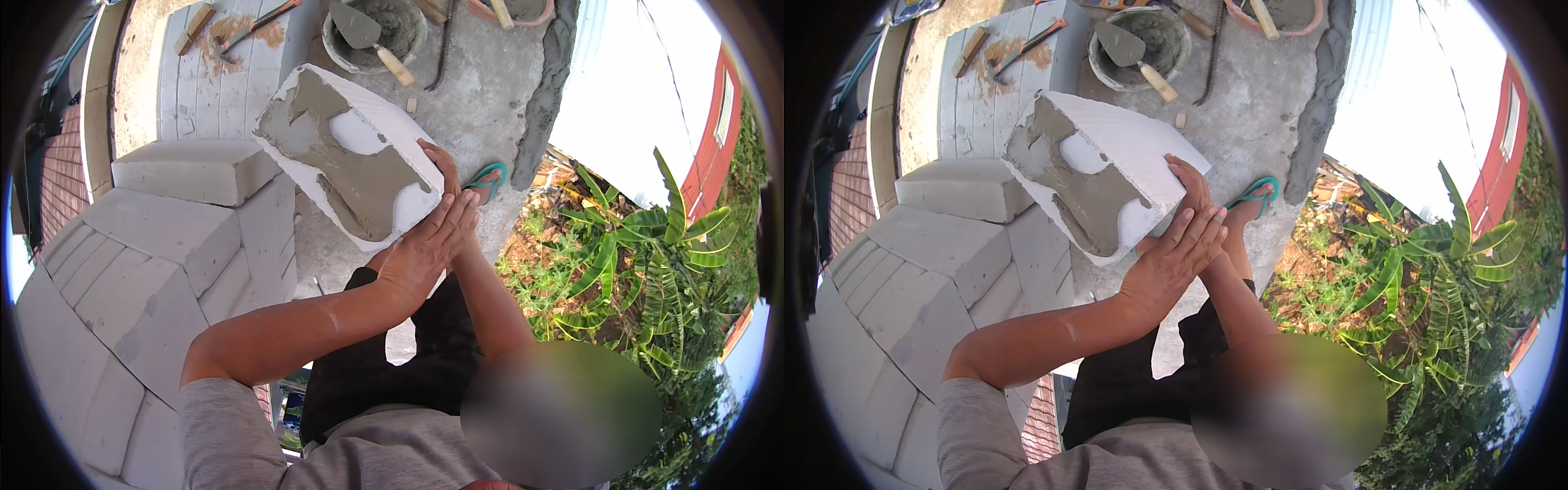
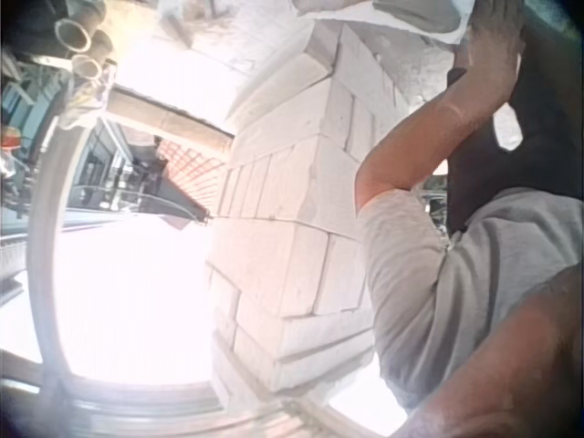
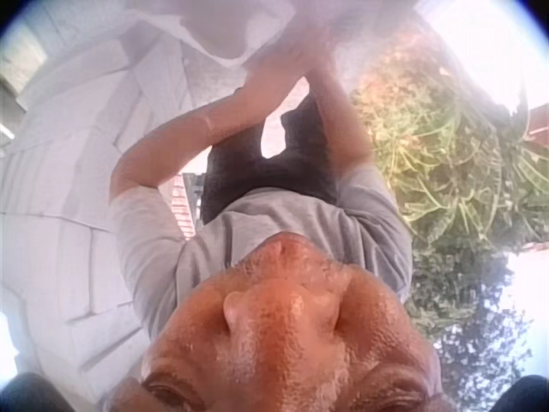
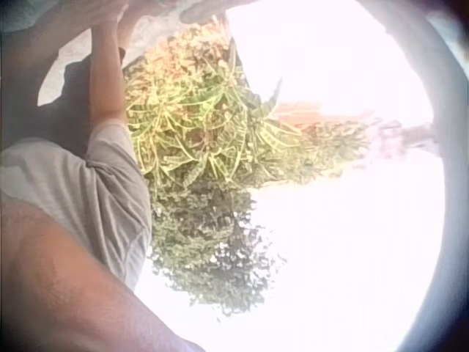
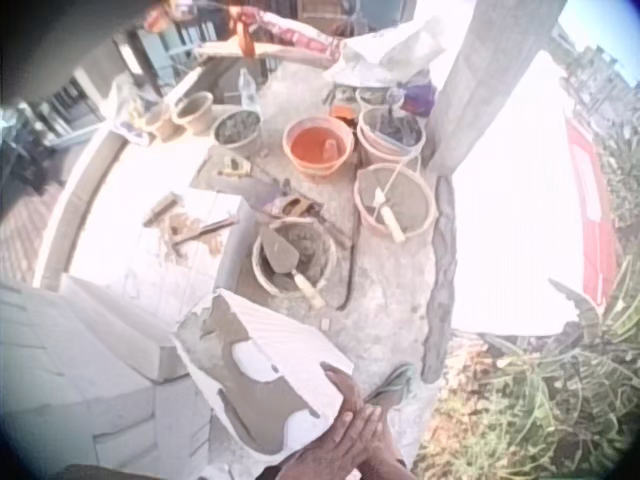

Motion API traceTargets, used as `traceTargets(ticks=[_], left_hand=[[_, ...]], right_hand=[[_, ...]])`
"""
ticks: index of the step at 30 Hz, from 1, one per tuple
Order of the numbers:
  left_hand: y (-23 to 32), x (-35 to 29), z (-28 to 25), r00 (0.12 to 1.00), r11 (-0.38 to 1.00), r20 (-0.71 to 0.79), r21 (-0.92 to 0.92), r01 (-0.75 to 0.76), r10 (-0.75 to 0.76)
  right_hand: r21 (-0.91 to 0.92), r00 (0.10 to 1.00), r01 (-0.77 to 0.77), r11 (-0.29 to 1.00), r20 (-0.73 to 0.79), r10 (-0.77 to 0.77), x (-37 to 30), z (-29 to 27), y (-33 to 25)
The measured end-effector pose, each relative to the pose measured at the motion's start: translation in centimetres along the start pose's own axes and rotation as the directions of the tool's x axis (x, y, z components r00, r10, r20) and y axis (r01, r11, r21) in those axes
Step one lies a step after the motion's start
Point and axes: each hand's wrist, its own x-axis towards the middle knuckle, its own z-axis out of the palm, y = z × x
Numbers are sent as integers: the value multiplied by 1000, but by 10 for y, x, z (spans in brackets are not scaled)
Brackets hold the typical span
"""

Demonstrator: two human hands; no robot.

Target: The person applies cement to a white tile using a trowel, places the tile on a concrete surface, and taps it with a hammer to secure it. The person then scoops more cement from a bucket and spreads it on the surface.

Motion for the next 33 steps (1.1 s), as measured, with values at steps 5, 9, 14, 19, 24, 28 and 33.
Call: traceTargets(ticks=[5,9,14,19,24,28,33], left_hand=[[-39,19,-1,978,935,196,355,1,-76],[-59,13,1,965,905,221,423,36,-142],[-70,-2,17,957,859,222,509,48,-186],[-69,-14,33,949,896,223,430,111,-224],[-61,-38,41,946,928,160,298,225,-281],[-66,-44,44,929,931,168,217,292,-331],[-79,-51,38,882,925,286,173,337,-375]], right_hand=[[-74,991,126,989,43,-123,9,11,11],[17,991,133,991,1,-133,23,27,12],[-54,971,239,970,10,-239,37,41,-9],[-113,947,283,953,192,-258,38,38,0],[24,870,348,937,365,-332,51,31,26],[89,898,223,971,368,-240,47,28,47],[-131,795,384,914,550,-255,70,25,71]])
